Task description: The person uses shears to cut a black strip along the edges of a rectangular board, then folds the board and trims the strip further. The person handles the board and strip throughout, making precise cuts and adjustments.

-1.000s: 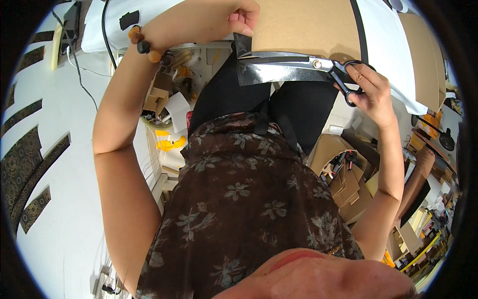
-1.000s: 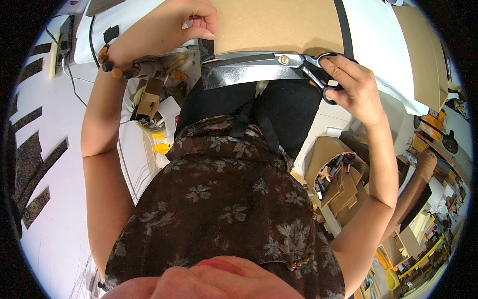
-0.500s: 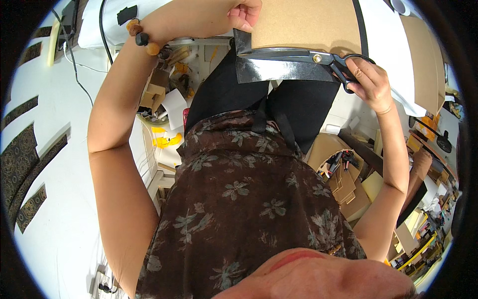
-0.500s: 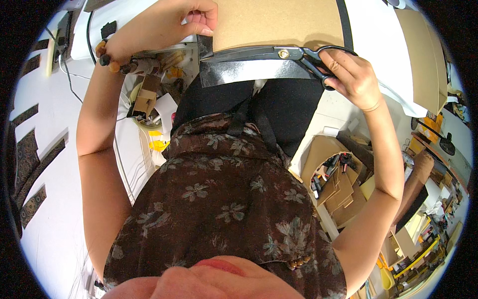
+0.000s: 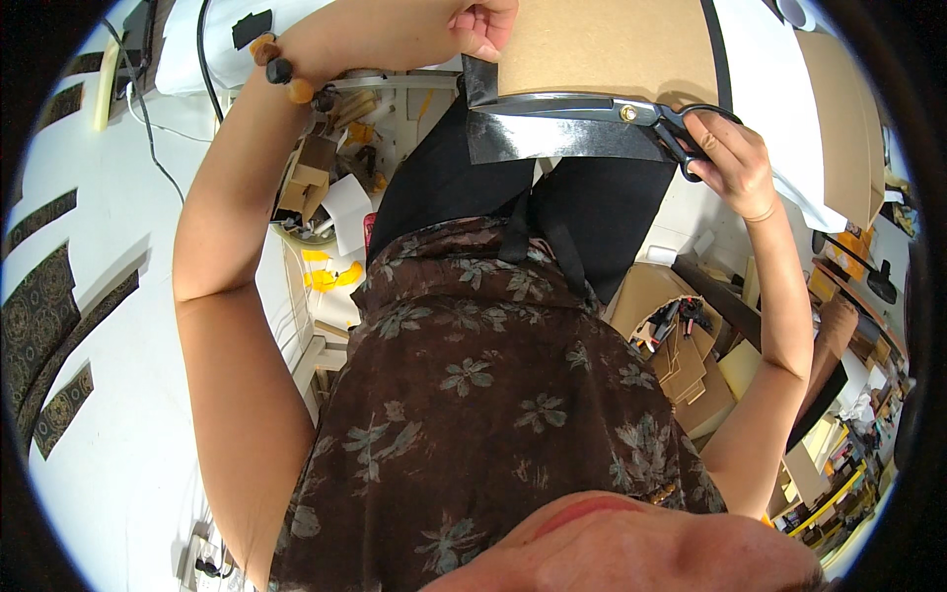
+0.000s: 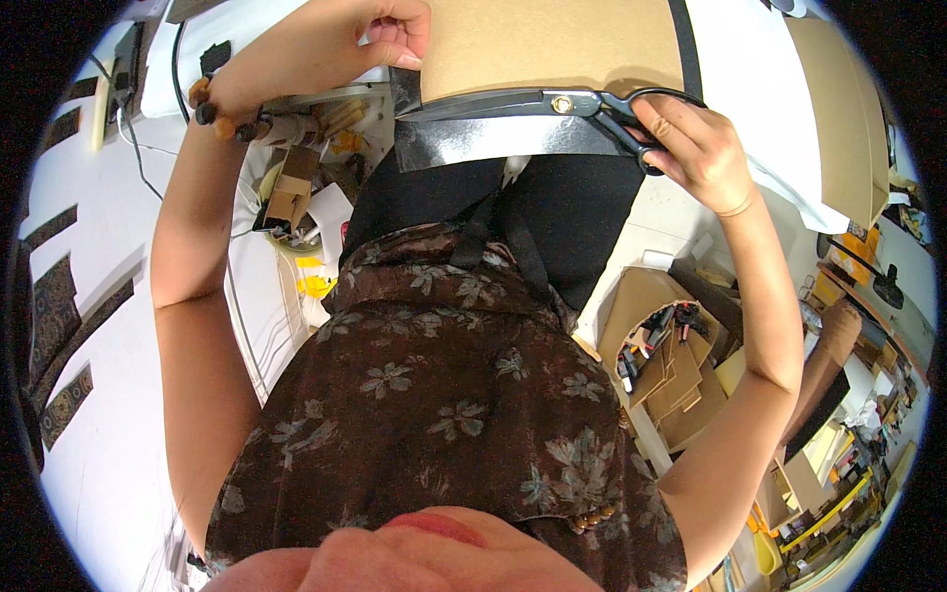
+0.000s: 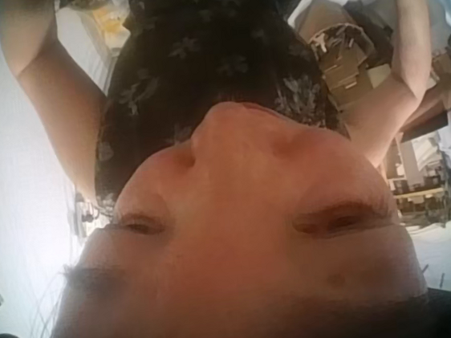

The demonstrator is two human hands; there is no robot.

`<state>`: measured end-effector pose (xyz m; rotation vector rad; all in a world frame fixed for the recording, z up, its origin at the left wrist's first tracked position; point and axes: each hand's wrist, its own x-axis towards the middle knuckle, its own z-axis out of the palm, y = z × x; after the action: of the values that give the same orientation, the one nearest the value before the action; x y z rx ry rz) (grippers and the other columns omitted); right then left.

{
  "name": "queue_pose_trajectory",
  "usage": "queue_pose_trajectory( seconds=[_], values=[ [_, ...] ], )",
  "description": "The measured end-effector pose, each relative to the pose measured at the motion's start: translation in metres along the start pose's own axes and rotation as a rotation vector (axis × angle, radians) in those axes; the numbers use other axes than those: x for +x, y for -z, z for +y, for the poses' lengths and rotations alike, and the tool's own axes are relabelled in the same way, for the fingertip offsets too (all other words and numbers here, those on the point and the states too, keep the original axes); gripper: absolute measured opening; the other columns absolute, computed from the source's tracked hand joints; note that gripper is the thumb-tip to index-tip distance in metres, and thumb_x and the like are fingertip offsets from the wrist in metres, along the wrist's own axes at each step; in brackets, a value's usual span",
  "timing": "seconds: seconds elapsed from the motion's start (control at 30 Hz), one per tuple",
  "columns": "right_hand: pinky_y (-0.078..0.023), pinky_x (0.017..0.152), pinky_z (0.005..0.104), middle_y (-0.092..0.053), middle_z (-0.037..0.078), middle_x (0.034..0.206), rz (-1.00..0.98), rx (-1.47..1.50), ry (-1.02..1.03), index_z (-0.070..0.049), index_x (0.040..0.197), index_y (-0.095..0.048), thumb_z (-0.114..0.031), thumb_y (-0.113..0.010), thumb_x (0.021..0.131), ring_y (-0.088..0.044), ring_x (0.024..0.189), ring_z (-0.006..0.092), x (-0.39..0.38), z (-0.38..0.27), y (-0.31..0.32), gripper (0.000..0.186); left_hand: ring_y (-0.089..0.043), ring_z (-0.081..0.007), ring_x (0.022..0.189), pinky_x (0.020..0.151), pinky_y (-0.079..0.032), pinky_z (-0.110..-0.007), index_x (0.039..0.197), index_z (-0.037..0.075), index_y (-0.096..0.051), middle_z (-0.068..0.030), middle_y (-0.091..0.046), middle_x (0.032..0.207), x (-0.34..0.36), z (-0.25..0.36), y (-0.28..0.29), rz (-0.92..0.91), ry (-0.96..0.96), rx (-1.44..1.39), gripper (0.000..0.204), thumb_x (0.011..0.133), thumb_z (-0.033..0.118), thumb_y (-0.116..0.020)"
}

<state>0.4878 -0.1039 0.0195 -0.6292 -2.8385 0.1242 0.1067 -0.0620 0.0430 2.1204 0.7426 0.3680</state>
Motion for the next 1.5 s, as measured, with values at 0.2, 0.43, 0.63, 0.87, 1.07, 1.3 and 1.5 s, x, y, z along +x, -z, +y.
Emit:
queue_pose_trajectory(
  seconds=[0.2, 0.43, 0.63, 0.87, 1.07, 1.3, 1.5],
  values=[
    [-0.058, 0.067, 0.0363, -0.065, 0.014, 0.099, 0.009, -0.012, 0.001, 0.004, 0.114, -0.065, -0.021, -0.074, 0.071, -0.067, 0.079, 0.0274, -0.004, 0.001, -0.002, 0.051, -0.056, -0.0157, 0.06, 0.057, -0.046, -0.029, 0.079, -0.002, -0.064, -0.0117, -0.063, 0.069, 0.0, -0.002, -0.001, -0.025, 0.069, -0.006, 0.007, 0.076, -0.005, -0.07],
    [-0.058, 0.063, 0.0349, -0.066, 0.014, 0.097, 0.026, 0.035, -0.042, 0.003, 0.111, -0.066, -0.011, -0.074, 0.068, -0.068, 0.073, 0.0262, -0.002, -0.004, 0.003, 0.046, -0.056, -0.0137, 0.061, 0.058, -0.046, -0.028, 0.081, -0.002, -0.065, -0.0096, -0.063, 0.068, 0.003, 0.0, 0.003, -0.078, 0.137, -0.05, 0.007, 0.077, -0.004, -0.07],
    [-0.058, 0.063, 0.0352, -0.067, 0.013, 0.098, 0.007, 0.087, -0.104, 0.002, 0.11, -0.067, -0.008, -0.072, 0.067, -0.068, 0.072, 0.0262, 0.003, -0.01, 0.008, 0.045, -0.057, -0.0114, 0.067, 0.062, -0.047, -0.027, 0.085, -0.002, -0.065, -0.0069, -0.064, 0.072, 0.001, -0.008, 0.01, -0.167, 0.035, -0.112, 0.005, 0.082, 0.0, -0.069],
    [-0.057, 0.063, 0.0351, -0.067, 0.012, 0.099, -0.006, 0.037, -0.083, 0.001, 0.11, -0.067, -0.006, -0.072, 0.064, -0.067, 0.072, 0.0262, 0.009, -0.012, 0.019, 0.047, -0.059, -0.0112, 0.08, 0.074, -0.048, -0.026, 0.087, -0.001, -0.067, -0.0041, -0.066, 0.084, -0.006, -0.021, 0.013, -0.206, -0.059, -0.272, 0.004, 0.086, 0.003, -0.065],
    [-0.058, 0.064, 0.0349, -0.066, 0.012, 0.1, -0.032, 0.051, -0.115, 0.001, 0.11, -0.066, -0.005, -0.072, 0.063, -0.067, 0.072, 0.0264, 0.011, -0.012, 0.021, 0.048, -0.059, -0.0104, 0.082, 0.077, -0.047, -0.025, 0.088, 0.0, -0.067, -0.0035, -0.066, 0.085, -0.005, -0.025, 0.012, -0.233, -0.058, -0.31, 0.004, 0.086, 0.003, -0.065],
    [-0.057, 0.067, 0.0367, -0.065, 0.013, 0.101, -0.06, 0.011, -0.075, 0.002, 0.112, -0.066, -0.012, -0.074, 0.066, -0.067, 0.077, 0.0275, 0.01, -0.01, 0.023, 0.049, -0.059, -0.0096, 0.082, 0.078, -0.047, -0.024, 0.089, -0.001, -0.068, -0.0031, -0.067, 0.085, -0.005, -0.025, 0.011, -0.251, -0.034, -0.362, 0.006, 0.087, 0.004, -0.065],
    [-0.057, 0.068, 0.0369, -0.065, 0.013, 0.102, -0.051, -0.005, -0.048, 0.003, 0.113, -0.065, -0.018, -0.075, 0.068, -0.067, 0.079, 0.0279, 0.009, -0.008, 0.019, 0.051, -0.06, -0.0088, 0.081, 0.076, -0.047, -0.024, 0.09, -0.001, -0.069, -0.0028, -0.069, 0.084, -0.003, -0.016, 0.014, -0.236, 0.044, -0.295, 0.007, 0.087, 0.005, -0.066]
  ],
)
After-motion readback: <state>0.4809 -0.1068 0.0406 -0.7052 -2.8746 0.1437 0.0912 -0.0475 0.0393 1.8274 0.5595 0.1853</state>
